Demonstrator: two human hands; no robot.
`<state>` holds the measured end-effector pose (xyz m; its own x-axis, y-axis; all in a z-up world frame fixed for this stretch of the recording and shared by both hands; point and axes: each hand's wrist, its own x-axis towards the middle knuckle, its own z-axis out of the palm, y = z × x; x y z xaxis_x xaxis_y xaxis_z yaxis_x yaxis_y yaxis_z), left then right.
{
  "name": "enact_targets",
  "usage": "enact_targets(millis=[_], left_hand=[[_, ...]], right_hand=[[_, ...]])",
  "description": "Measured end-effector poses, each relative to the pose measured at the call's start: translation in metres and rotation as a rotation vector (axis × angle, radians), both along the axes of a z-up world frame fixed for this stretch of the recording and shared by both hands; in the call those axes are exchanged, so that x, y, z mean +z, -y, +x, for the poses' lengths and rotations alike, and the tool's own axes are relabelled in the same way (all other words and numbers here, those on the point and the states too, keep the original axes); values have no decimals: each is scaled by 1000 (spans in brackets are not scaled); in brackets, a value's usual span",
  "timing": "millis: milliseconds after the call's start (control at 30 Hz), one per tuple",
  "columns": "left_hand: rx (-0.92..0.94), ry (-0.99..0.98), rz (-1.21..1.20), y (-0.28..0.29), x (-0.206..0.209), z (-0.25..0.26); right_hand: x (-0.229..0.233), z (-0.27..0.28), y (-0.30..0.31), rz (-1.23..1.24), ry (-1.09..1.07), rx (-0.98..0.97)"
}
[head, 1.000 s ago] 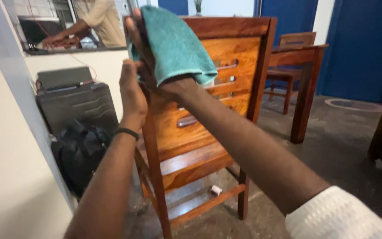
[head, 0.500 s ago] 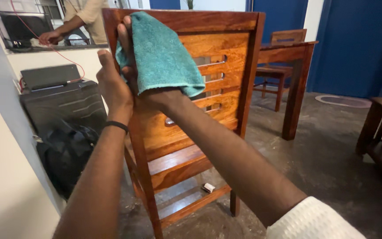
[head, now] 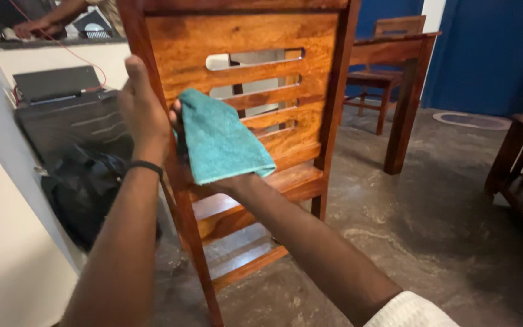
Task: The person wipes down the backrest, seat, frame, and legs of a wooden chair with a cloth.
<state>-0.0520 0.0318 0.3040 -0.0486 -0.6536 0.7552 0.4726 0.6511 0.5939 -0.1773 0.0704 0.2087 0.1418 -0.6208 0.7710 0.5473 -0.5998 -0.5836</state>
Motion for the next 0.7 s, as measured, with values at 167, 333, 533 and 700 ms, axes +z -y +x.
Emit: enact_targets(millis=[167,333,533,700], left_hand=[[25,32,80,26,-83,-1],[227,212,82,46,-144,3],[622,405,-285,44,-164,14],[214,102,61,53,-181,4]], right_hand=[[-22,10,-31,-89,-332,-576],[11,25,-42,-453,-657,-1290],[21,42,-37,-497,-742,-1549],[-3,56,-49,-949,-733,-1778]])
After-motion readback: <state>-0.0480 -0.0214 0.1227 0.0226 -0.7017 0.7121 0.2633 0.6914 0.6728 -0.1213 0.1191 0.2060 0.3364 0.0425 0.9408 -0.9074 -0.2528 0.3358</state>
